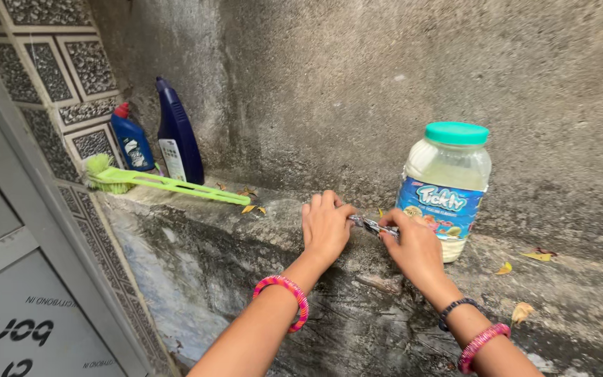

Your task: The person moves various bathroom items from a wall shelf to a concrete ledge. They handle a large jar of powder, a tube of toothpaste, a metal cup, a small bottle of liquid, and a hairbrush, placing each one on the ledge in sequence.

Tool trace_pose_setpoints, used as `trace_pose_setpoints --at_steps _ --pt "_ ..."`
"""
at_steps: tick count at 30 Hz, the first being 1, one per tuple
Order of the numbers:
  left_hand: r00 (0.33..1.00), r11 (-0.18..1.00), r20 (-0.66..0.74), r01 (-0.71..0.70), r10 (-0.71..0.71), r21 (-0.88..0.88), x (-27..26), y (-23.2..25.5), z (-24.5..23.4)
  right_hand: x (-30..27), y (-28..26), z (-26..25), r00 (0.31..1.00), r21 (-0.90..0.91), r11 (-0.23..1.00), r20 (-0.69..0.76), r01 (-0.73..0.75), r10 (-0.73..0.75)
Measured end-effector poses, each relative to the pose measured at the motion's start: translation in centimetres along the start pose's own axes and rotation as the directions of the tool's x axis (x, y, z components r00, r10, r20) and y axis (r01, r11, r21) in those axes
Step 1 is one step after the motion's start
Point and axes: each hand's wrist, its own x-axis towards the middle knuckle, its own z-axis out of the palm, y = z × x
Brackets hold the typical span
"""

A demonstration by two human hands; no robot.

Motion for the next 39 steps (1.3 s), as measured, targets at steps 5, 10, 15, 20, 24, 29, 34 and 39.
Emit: trace_pose_setpoints --at_steps 5,10,15,20,24,29,34,39 --pt "0.996 0.994 0.025 0.083 -0.085 0.077 0.2 -1.6 2.8 1.5 1.2 3.9 0.987 0.02 0.987 -0.038 0.159 -0.158" --pt "0.996 0.966 0.045 0.057 -0.07 0.253 0.6 -3.4 3.9 2.4 1.5 7.0 0.982 -0.038 0.982 -0.021 0.186 -0.187" --pt "0.986 0.986 0.122 0.092 -0.11 0.143 -0.1 -5.3 5.0 2.4 2.4 8.8 0.979 -0.072 0.978 -0.051 0.195 -0.199" --pt "0.965 0.983 0.244 0.058 -0.101 0.176 -1.8 -5.6 4.9 1.4 2.5 9.1 0.937 -0.158 0.929 -0.045 0.335 -0.346" --pt "0.933 0.952 0.359 -0.084 -0.028 0.293 -3.5 -6.0 3.6 0.1 1.6 9.0 0.954 -0.244 0.923 0.115 0.296 -0.276" --pt "0.964 0.989 0.261 0.02 -0.058 0.148 -5.4 -6.5 1.5 -0.8 0.9 8.2 0.965 -0.247 0.933 0.04 0.262 -0.26" --pt "0.988 0.998 0.152 -0.004 -0.006 0.064 -7.0 -6.5 -3.0 -2.0 -1.2 5.7 0.979 -0.05 0.986 -0.117 0.16 -0.164" --pt "0.999 0.999 0.034 -0.017 0.019 -0.05 -9.9 -6.0 -9.6 -5.2 -5.0 2.8 0.986 0.222 0.975 -0.167 0.025 0.013"
